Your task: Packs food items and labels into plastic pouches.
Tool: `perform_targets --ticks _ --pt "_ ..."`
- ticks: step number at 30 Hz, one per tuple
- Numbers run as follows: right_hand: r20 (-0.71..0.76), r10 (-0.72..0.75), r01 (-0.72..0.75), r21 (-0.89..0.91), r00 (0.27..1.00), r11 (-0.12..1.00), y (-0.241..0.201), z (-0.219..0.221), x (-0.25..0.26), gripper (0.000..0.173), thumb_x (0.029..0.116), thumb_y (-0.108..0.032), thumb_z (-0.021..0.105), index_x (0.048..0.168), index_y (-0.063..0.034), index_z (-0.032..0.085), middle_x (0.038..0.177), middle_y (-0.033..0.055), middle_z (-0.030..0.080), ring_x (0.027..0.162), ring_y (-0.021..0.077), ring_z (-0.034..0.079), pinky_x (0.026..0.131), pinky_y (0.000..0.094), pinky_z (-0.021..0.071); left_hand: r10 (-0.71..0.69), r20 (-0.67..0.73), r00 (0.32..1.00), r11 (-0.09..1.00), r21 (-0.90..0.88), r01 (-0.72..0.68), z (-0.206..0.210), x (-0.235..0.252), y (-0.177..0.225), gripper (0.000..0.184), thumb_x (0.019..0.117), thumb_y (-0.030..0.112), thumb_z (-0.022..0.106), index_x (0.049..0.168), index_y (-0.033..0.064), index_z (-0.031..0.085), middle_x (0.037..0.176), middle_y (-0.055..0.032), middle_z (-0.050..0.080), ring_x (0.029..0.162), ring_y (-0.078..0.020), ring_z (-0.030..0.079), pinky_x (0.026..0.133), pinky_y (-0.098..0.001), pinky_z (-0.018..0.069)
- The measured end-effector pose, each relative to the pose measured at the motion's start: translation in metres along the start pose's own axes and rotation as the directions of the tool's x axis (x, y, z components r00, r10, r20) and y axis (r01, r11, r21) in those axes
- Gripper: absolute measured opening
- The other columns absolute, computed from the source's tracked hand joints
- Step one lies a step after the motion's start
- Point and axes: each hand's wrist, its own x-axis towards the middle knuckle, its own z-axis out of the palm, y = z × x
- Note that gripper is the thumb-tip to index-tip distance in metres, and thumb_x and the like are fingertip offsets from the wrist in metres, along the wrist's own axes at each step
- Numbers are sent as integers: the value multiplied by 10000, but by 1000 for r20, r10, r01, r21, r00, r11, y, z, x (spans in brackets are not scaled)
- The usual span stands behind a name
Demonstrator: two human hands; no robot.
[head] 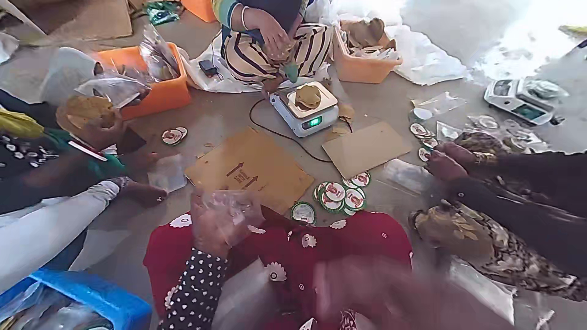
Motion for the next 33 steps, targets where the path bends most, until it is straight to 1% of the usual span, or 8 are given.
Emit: perform_targets --ticks 5,9,14,17,19,21,22,33 --pt "-481 404 -606 -408 778 683 190 -91 29 135 899 -142 780 932 -36 704 846 85 701 760 205 667 727 449 562 92 -130 987 995 46 -87 13 24 24 487 1021 596 370 1139 156 542 1011 -84 651 956 -281 673 763 -571 580" --pt "-424 693 -775 -545 583 319 297 -142 27 236 877 -180 775 1030 -4 736 987 233 716 979 432 678 871 683 502 89 -123 988 991 107 -76 -1 41 22 581 1010 620 337 1293 132 471 1113 -122 641 1021 -283 663 839 -532 576" --pt "-330 876 -692 -722 352 6 337 -149 24 388 884 -201 769 1214 -12 690 1293 270 638 1248 458 577 1032 647 428 68 -59 996 997 50 -65 -24 52 23 619 989 663 327 1271 139 499 1136 -126 669 1062 -305 674 851 -531 582" --pt "-406 828 -723 -691 386 -1 333 -141 21 389 897 -217 761 1194 25 687 1280 282 642 1230 459 594 1029 647 433 64 -92 994 995 78 -57 -27 56 27 664 983 675 338 1372 147 438 1233 -145 642 1135 -327 654 892 -533 572" --pt "-505 608 -695 -710 613 111 330 -133 5 326 854 -220 778 988 74 741 1068 320 700 1025 485 672 891 656 494 48 -103 994 996 85 -39 -26 58 28 681 973 688 337 1378 150 438 1242 -147 640 1127 -325 656 878 -518 576" --pt "-414 890 -813 -574 191 -92 269 -137 57 355 998 -178 652 1259 62 642 1399 283 572 1351 420 520 1108 577 393 55 -95 994 995 91 -47 -27 59 28 671 971 689 347 1346 144 460 1226 -146 647 1112 -323 661 871 -521 580" --pt "-444 885 -858 -500 138 -117 257 -135 67 335 986 -135 661 1249 72 651 1399 287 575 1355 423 516 1112 580 387 61 -92 994 995 89 -53 -27 60 28 663 978 680 344 1357 145 448 1223 -147 641 1117 -325 656 876 -531 575" --pt "-699 639 -947 -250 322 203 319 -154 25 295 998 -131 619 1225 44 691 1225 310 664 1180 466 623 1016 638 456 65 -74 995 998 -1 -65 -30 65 28 693 966 704 322 1332 131 451 1178 -144 639 1085 -309 658 868 -535 572"
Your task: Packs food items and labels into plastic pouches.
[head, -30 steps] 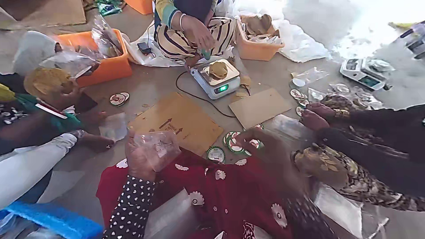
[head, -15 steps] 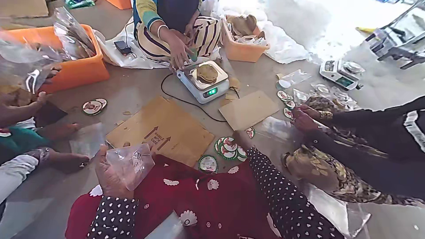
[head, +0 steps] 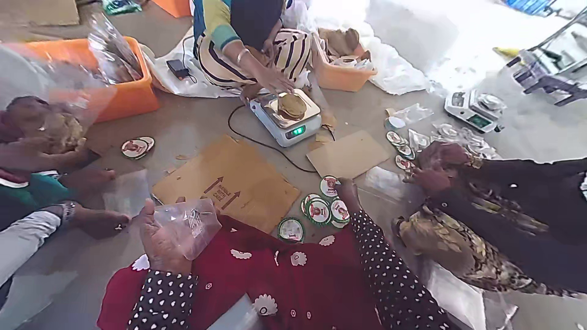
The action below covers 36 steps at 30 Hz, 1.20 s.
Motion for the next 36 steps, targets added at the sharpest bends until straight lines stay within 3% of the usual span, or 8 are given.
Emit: perform_targets --ticks 1,3,6,8,12,20,32,36 --pt "-77 -11 20 119 997 993 14 13 13 275 971 -129 656 1185 37 701 1150 305 682 1091 458 653 953 651 485 5 -8 1000 1000 5 -5 0 1 0 701 970 707 312 1338 127 453 1173 -137 640 1083 -302 657 870 -537 572" --pt "-62 56 -30 358 996 933 15 14 17 278 964 -147 685 1175 34 666 1089 258 680 960 357 678 865 555 549 15 -41 999 1000 12 -15 1 2 0 731 971 708 297 1367 113 446 1192 -149 634 1097 -319 647 882 -554 558" --pt "-33 91 -61 523 995 850 3 11 7 295 992 -205 681 1142 47 651 1012 205 673 816 257 662 749 439 567 -6 -61 998 999 -37 4 6 1 0 711 969 695 301 1340 110 463 1167 -150 636 1071 -323 653 850 -549 567" --pt "-2 68 -57 518 998 853 -2 13 1 302 1008 -221 664 1154 43 654 1013 189 674 797 229 660 719 403 567 -23 -51 998 997 -69 19 6 2 0 719 962 706 290 1302 101 479 1128 -173 639 1024 -353 664 799 -564 575" --pt "35 22 -36 494 999 868 -4 18 -2 302 1008 -191 652 1205 38 649 1068 203 667 852 248 660 748 427 567 -15 -84 996 998 -57 10 10 1 0 741 974 697 267 1362 91 441 1176 -192 617 1060 -362 645 836 -568 560" --pt "25 -12 -1 472 1000 882 5 27 10 294 992 -200 676 1152 47 656 1023 208 669 838 267 661 747 463 566 -43 -99 994 995 -92 34 7 4 0 754 944 711 340 1425 133 394 1217 -212 613 1067 -388 654 813 -581 564" --pt "10 -87 78 358 996 931 -3 24 9 264 987 -192 666 1115 38 680 978 198 677 805 270 656 742 477 552 10 -127 992 999 -37 -14 4 8 -1 755 974 679 322 1488 128 352 1290 -213 578 1130 -390 611 875 -614 526" --pt "9 -114 106 316 993 943 -3 25 10 287 988 -195 662 1148 43 681 1029 222 683 895 305 667 825 515 541 12 -133 991 999 -31 -17 4 8 -2 753 972 675 322 1484 124 355 1296 -225 576 1136 -411 608 869 -621 525"
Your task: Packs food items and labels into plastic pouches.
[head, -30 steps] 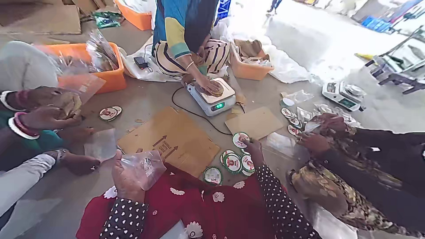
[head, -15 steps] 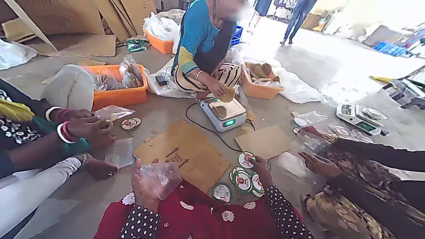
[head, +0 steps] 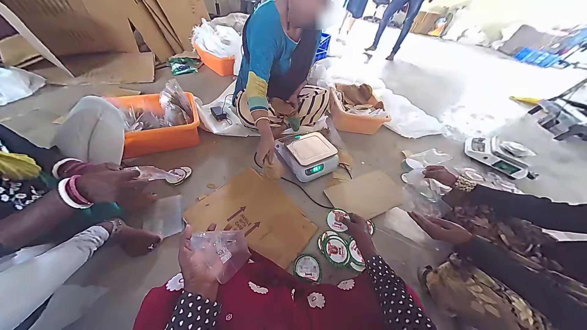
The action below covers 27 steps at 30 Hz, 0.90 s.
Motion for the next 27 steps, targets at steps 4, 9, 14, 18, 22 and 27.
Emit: perform_targets --ticks 4,9,14,18,22,27 --pt "11 11 -11 -16 1000 1000 0 1 0 298 984 -203 669 1157 40 681 1031 214 686 887 296 668 815 508 546 15 -16 1000 1000 -4 -15 0 0 -1 733 974 666 342 1458 117 383 1281 -226 581 1122 -414 612 857 -628 528" --pt "22 12 -11 -21 1000 1000 -5 3 7 287 992 -224 653 1134 21 696 1030 206 694 922 296 674 851 521 538 6 -18 1000 1000 -15 -6 1 -2 1 721 974 667 335 1426 109 397 1237 -225 597 1088 -410 626 833 -615 541" --pt "24 -59 58 53 998 997 -16 20 31 306 918 -231 732 1108 8 711 991 165 700 873 243 664 811 466 547 -17 -37 999 998 -57 15 -3 1 2 756 960 683 343 1452 111 391 1259 -225 588 1104 -409 618 853 -617 534" --pt "213 -57 19 177 976 984 -81 59 23 342 925 -151 759 1204 21 663 1081 169 708 933 228 704 840 428 597 -10 -59 998 999 -34 8 2 1 2 723 979 667 315 1452 125 390 1242 -207 608 1090 -396 636 839 -603 545" --pt "317 -183 147 134 931 980 -122 121 26 288 919 -120 763 1148 32 679 1060 186 711 952 253 701 882 453 579 20 -70 997 1000 -7 -21 6 0 1 668 1011 605 300 1426 92 402 1157 -196 641 1001 -360 672 793 -558 575" --pt "333 -194 180 72 923 981 -160 180 43 330 921 -131 746 1206 22 679 1122 222 700 1014 317 684 916 510 548 1 -108 994 1000 -24 -4 12 0 3 618 1030 582 291 1378 91 430 1102 -181 664 950 -340 699 756 -510 600"
